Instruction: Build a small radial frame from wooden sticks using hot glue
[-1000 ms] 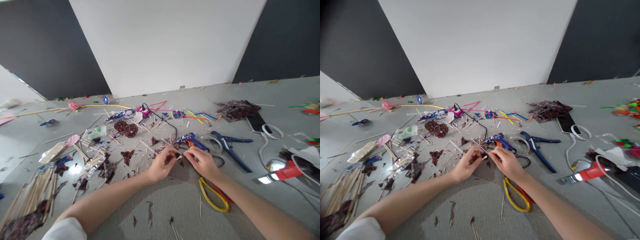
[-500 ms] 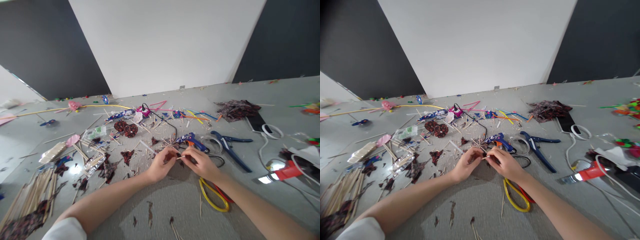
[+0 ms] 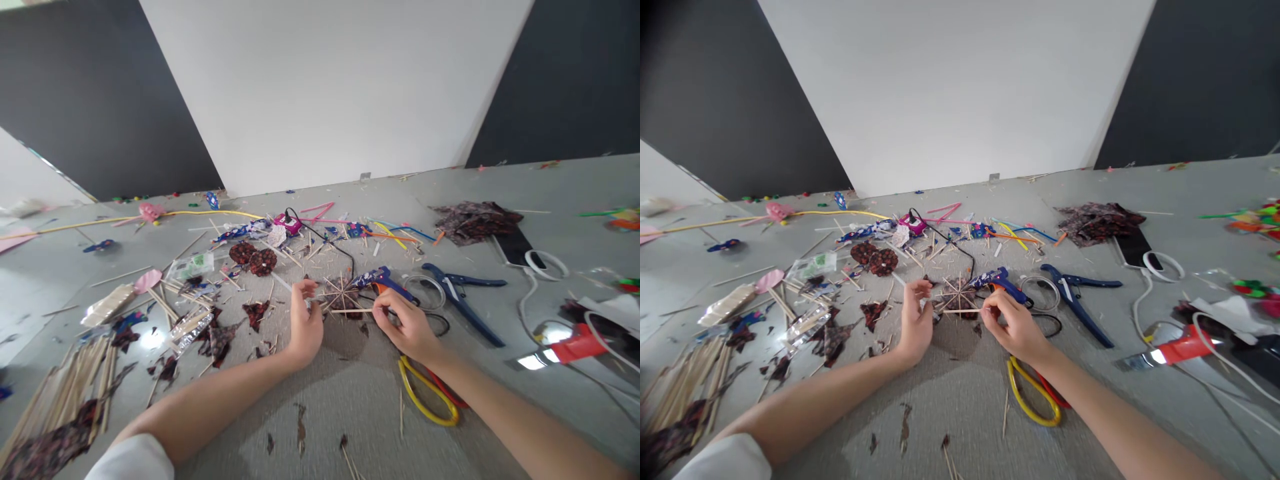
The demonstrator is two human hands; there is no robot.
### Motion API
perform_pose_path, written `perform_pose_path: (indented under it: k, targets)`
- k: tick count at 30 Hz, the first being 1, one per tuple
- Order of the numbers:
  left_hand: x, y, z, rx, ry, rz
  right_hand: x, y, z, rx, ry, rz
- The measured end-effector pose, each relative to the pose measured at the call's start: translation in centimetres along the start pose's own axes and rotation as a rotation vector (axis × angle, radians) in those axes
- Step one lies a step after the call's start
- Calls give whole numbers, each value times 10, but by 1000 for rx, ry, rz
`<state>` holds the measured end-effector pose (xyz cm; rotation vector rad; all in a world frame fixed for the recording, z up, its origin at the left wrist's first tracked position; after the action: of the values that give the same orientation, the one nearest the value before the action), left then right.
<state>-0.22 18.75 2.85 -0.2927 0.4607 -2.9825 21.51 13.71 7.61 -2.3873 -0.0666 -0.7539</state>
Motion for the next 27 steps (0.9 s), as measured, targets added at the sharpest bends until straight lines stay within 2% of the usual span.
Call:
perform_pose_path:
  k: [3,7,10,16,20,23,27]
  targets:
    - [-6,-1,4,-46,-88,-57,1,0,1,-5,-3,10]
    - [-35,9,24,-238,-303,-327,4,0,0,-2,3,40]
    - [-47,21,33,-320,-463,-440,6,1,-1,2,13,51]
    - [-45,23,28,-286,-519,-403,12,3,0,-2,26,98]
    - [-40,6,13,-226,-489,-365,14,3,2,-18,31,123]
    - [-36,-8,6,-238,-590,-326,11,2,4,-27,15,100]
    - [-45,-6,6,-302,-697,-423,10,3,8,-62,8,82]
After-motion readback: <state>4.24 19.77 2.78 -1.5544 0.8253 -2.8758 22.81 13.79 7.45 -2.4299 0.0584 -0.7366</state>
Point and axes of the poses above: each hand's wrist, its own y-axis away from the middle knuckle, its own x-axis out of the back of the hand, z = x × y, the point moved 10 cm from there along -y, towards the middle knuckle
